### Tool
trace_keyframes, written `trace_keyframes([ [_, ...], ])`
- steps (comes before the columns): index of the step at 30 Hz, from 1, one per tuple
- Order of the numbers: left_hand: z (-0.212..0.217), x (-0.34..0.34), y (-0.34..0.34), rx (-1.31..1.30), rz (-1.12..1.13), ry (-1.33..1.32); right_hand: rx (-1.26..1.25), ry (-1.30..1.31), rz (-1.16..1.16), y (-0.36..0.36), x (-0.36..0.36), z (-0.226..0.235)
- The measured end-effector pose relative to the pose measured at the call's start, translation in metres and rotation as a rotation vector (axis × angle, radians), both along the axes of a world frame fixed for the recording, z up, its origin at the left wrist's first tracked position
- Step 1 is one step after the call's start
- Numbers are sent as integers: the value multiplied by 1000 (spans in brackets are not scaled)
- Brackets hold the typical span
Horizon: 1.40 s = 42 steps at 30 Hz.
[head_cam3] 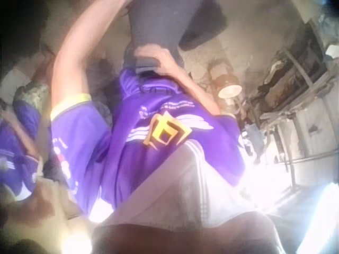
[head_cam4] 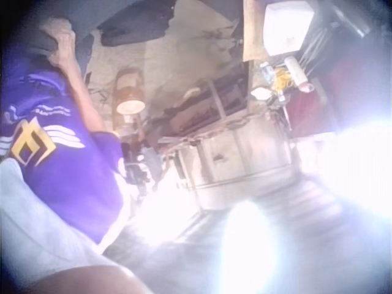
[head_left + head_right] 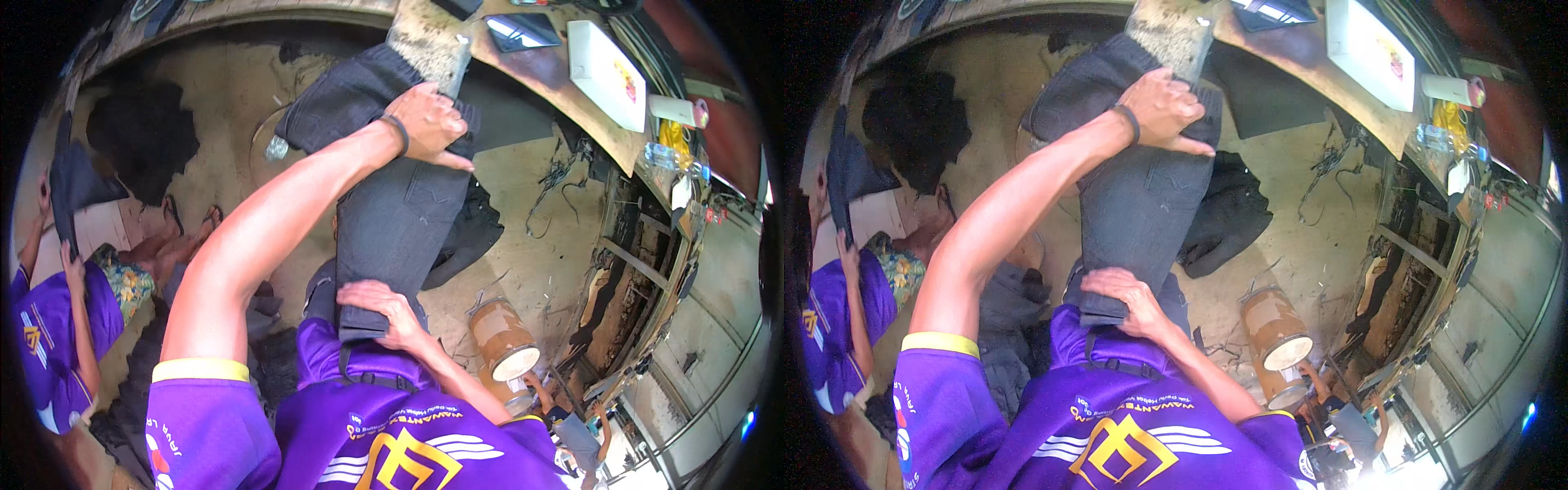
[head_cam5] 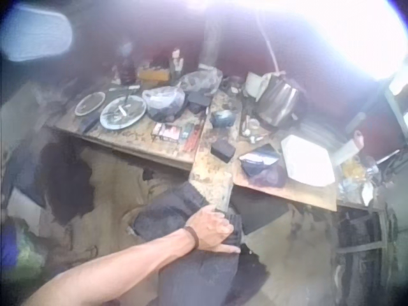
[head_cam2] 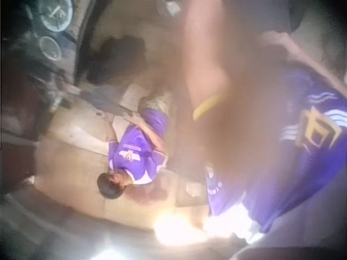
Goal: The person irons a black garment on a wooden board using a handheld iron. They repeatedly smooth the fabric, flip the garment, and continue ironing different sections. Another person in a purple shirt is visible nearby, also handling fabric.
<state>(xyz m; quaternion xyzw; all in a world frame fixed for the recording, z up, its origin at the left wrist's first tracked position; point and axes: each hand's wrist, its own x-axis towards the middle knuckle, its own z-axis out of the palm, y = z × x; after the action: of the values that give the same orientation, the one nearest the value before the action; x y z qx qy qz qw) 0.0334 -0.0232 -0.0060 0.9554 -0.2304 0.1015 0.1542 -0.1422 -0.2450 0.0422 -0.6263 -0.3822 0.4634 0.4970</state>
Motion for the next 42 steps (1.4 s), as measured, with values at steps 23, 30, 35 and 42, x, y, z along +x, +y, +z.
trace_keyframes([
  [23,1,-47,-14,-138,632,-60,121,-489,-181,-3,14,0],
  [30,6,-44,-7,-157,616,39,-40,-260,64,-22,8,-3],
  [35,-3,-46,-13,-85,665,5,61,-298,-203,-29,-11,-1],
  [42,18,-60,0,-438,798,-319,87,-1067,-898,40,91,59],
])
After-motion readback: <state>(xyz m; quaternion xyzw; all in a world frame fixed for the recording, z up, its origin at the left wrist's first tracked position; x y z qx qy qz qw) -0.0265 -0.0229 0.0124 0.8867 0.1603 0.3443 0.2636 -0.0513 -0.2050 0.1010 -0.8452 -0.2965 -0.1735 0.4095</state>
